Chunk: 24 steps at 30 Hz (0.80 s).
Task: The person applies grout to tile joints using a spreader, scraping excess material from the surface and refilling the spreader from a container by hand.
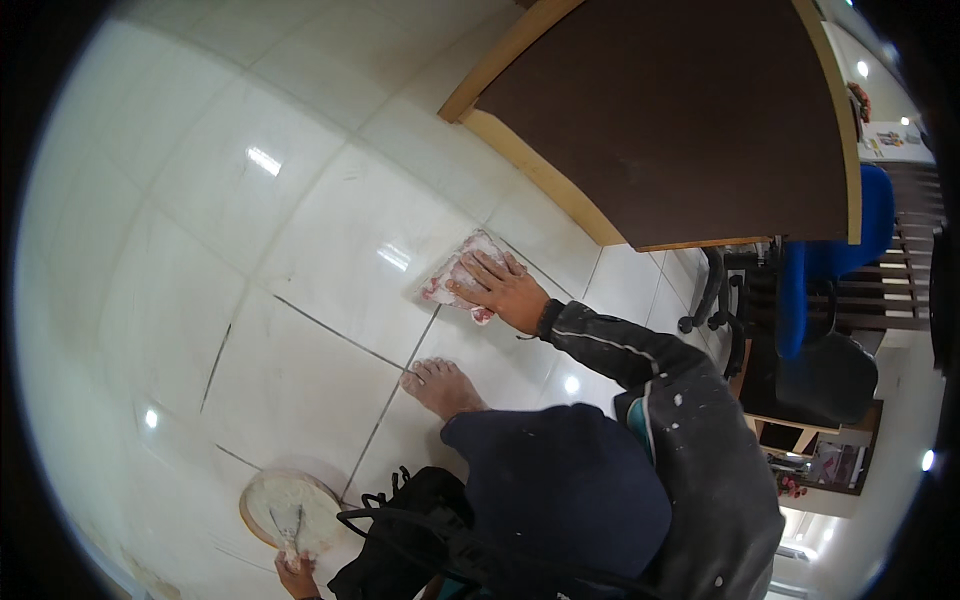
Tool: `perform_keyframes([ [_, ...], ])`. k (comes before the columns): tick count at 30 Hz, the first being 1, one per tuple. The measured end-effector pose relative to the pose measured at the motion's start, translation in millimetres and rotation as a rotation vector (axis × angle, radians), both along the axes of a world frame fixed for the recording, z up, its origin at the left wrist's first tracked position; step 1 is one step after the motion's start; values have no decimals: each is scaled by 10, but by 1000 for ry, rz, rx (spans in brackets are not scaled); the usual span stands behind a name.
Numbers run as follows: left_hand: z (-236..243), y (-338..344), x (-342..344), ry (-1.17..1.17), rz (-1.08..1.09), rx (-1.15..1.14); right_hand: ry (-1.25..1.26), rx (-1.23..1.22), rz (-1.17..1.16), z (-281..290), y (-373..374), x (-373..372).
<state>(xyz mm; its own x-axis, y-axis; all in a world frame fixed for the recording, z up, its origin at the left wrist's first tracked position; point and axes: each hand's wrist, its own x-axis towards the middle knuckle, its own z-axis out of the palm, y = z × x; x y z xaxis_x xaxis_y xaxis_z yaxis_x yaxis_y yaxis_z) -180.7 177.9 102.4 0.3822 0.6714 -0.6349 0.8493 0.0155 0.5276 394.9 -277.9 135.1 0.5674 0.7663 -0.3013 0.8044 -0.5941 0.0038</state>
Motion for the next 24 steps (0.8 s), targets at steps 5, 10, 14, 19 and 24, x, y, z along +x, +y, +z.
perform_keyframes([
  [5,-814,169,-36,415,147,-112,-166,1,-7,-553,-352,-14],
  [10,-850,-69,205,480,266,-269,-22,106,-33,-480,-551,-145],
  [14,-263,-280,407,-197,236,-536,137,124,-56,34,-708,-459],
  [19,-76,-385,290,-302,325,-502,67,-18,-601,430,-443,-330],
  [24,-141,18,-124,-315,333,-394,29,-38,-777,216,-69,-300],
])
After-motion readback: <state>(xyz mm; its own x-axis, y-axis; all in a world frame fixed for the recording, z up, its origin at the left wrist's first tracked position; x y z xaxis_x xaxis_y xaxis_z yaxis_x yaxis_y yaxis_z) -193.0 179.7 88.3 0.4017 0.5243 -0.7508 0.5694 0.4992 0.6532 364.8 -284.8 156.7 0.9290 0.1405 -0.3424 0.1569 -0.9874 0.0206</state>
